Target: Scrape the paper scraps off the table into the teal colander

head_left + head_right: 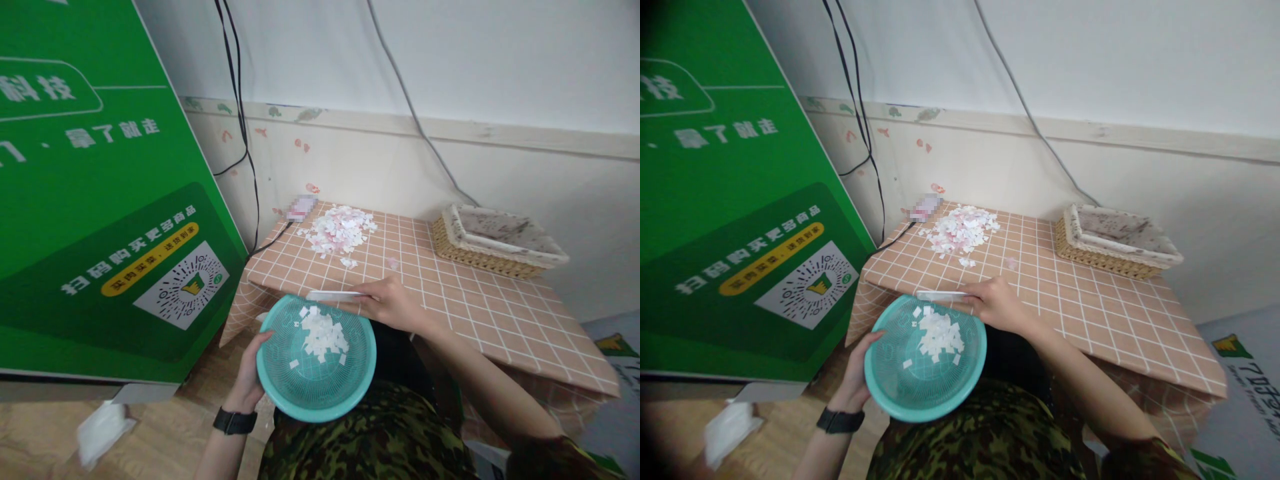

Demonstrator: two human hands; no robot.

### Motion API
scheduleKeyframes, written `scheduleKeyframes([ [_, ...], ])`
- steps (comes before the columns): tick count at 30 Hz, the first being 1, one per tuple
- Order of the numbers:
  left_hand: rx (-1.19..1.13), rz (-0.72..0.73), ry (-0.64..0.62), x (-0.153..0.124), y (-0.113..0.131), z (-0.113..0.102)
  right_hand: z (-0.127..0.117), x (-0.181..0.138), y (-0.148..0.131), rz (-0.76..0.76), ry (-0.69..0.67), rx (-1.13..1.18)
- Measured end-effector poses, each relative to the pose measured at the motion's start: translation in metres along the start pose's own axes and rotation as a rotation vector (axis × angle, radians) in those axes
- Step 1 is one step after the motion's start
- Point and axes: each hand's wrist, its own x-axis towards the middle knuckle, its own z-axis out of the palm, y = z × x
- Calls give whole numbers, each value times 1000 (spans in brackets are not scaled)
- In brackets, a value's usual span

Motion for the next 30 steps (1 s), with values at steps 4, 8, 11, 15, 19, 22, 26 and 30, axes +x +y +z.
scheduleKeyframes([
  [4,7,28,6,-2,-3,0,-13,-17,20,176,180,-98],
  [8,0,1,19,-1,-9,0,-26,-28,48,333,308,-231],
  [11,-20,-29,0,-1,-19,3,-33,-31,60,381,317,-267],
  [15,-18,-88,-25,1,-39,8,-38,-28,64,366,318,-291],
  [19,16,-108,-30,4,-56,17,-39,-23,64,341,303,-268],
  [22,35,-94,-32,8,-66,23,-37,-20,65,312,257,-215],
  [26,37,-90,-83,20,-78,22,-38,-15,65,294,227,-238],
  [30,43,-99,-107,33,-89,16,-42,-9,64,303,230,-309],
])
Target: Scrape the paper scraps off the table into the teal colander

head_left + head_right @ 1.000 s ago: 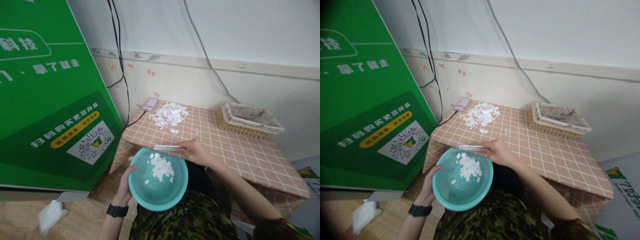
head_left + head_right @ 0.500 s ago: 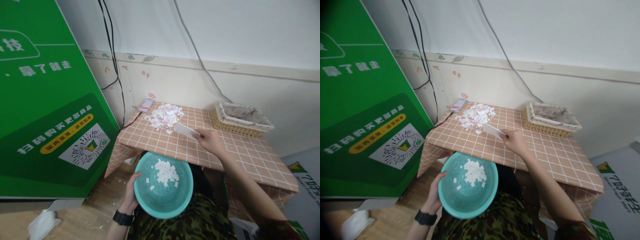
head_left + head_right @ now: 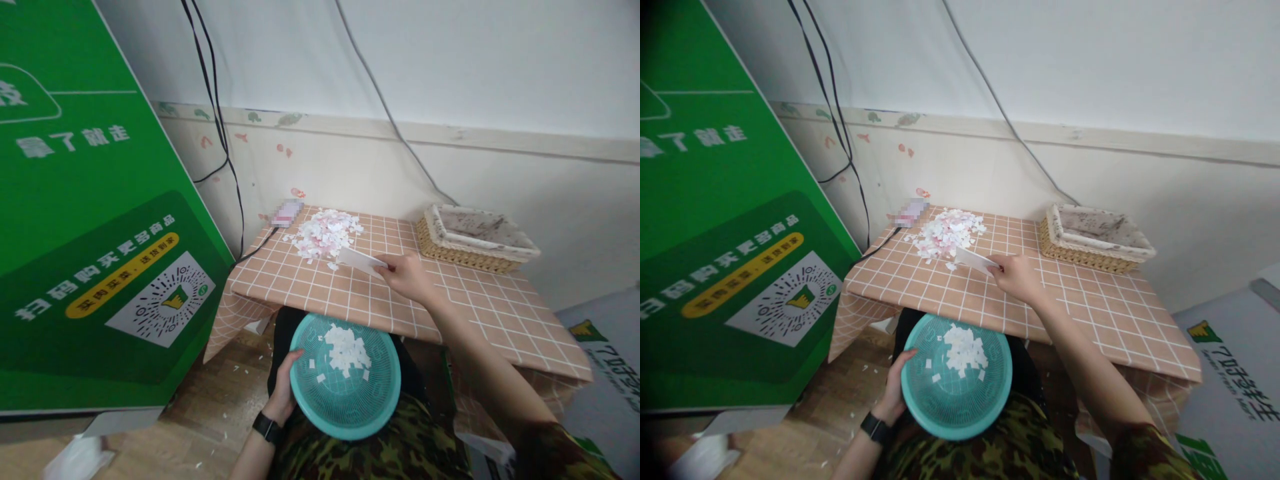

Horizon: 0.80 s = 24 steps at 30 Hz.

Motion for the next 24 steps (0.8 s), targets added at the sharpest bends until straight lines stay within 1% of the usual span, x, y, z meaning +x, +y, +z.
scheduleKeyframes([
  [6,2,-4,-35,4,-3,-4,3,10,-6,-56,-66,41],
  [9,-4,3,-36,2,-2,-4,-1,15,-7,-84,-97,92],
  [11,-5,0,-40,2,-3,-5,-5,16,-7,-82,-84,107],
  [14,1,-4,-47,1,-3,-5,-11,13,-9,-75,-68,125],
  [18,7,-30,-71,1,-3,-5,-16,5,-10,-97,-115,157],
  [21,2,-26,-66,2,-3,-6,-22,1,-6,-83,-129,112],
  [24,0,-19,-47,3,-3,-7,-28,0,-2,-50,-96,71],
])
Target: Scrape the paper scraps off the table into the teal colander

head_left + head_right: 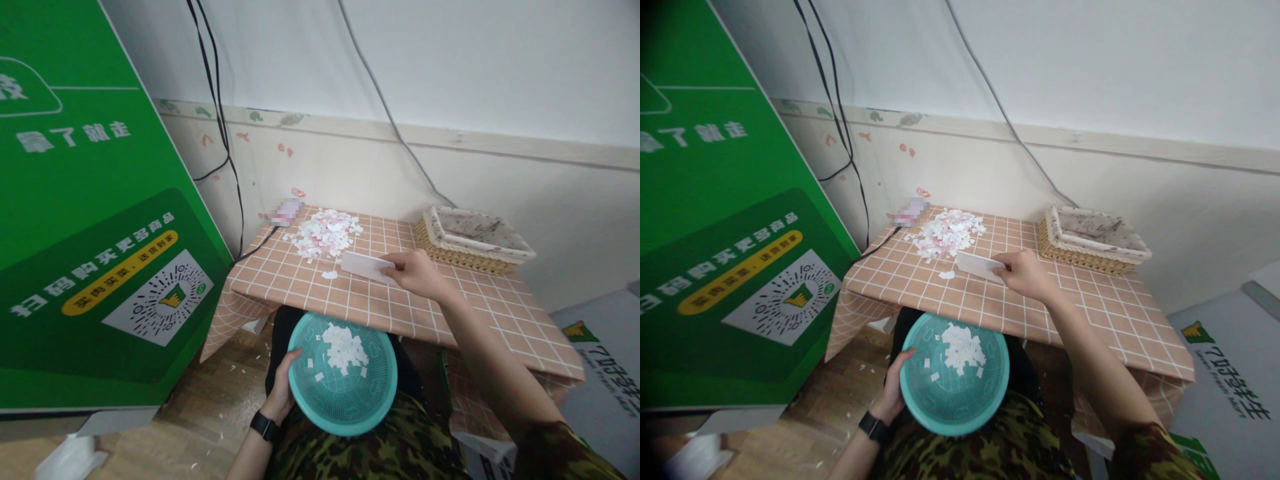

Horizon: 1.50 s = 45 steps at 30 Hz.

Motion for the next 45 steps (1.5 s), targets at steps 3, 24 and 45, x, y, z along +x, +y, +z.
scheduleKeyframes([
  [3,2,-14,1,0,0,0,-2,-2,-3,1,-5,32],
  [24,13,25,25,-3,2,3,11,5,-14,9,-41,133],
  [45,23,31,-2,1,-2,-6,18,3,-24,-58,-10,48],
])
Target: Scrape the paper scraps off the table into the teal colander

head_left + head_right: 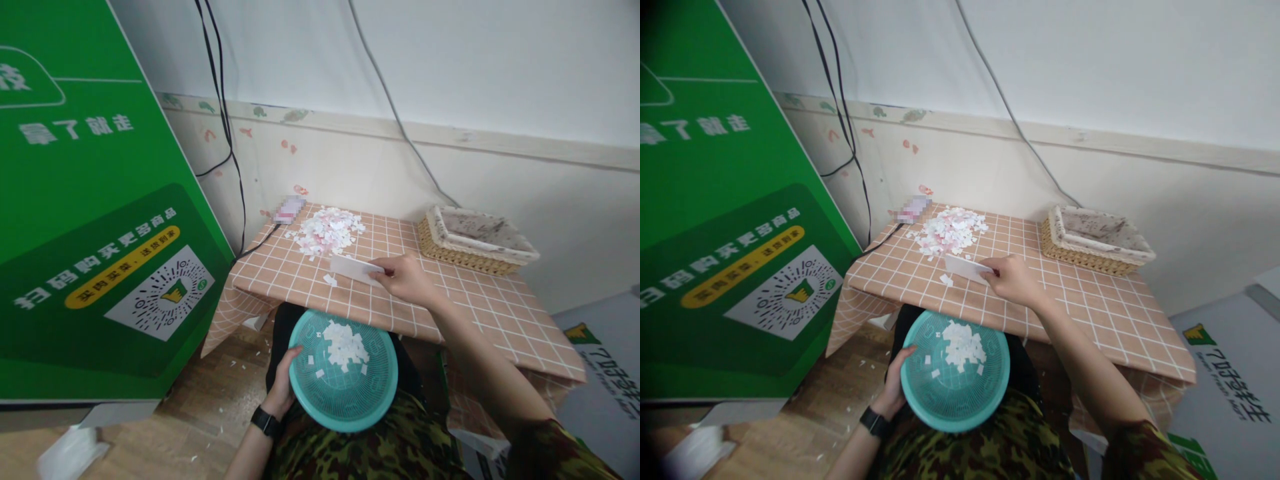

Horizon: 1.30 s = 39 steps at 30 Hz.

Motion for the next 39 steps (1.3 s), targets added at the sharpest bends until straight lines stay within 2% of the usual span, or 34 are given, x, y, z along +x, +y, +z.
scheduleKeyframes([
  [4,-11,10,2,0,0,0,1,-1,0,-12,-38,34],
  [10,-6,5,33,-1,2,3,-1,0,5,19,3,-5],
  [18,-25,-3,74,-5,6,9,14,-8,5,11,5,50],
  [26,-73,-7,172,-25,31,13,21,-19,4,35,21,121],
  [33,-63,18,147,-33,49,15,24,-20,1,62,46,106],
  [39,-68,43,180,-34,54,21,24,-22,-3,28,-23,156],
])
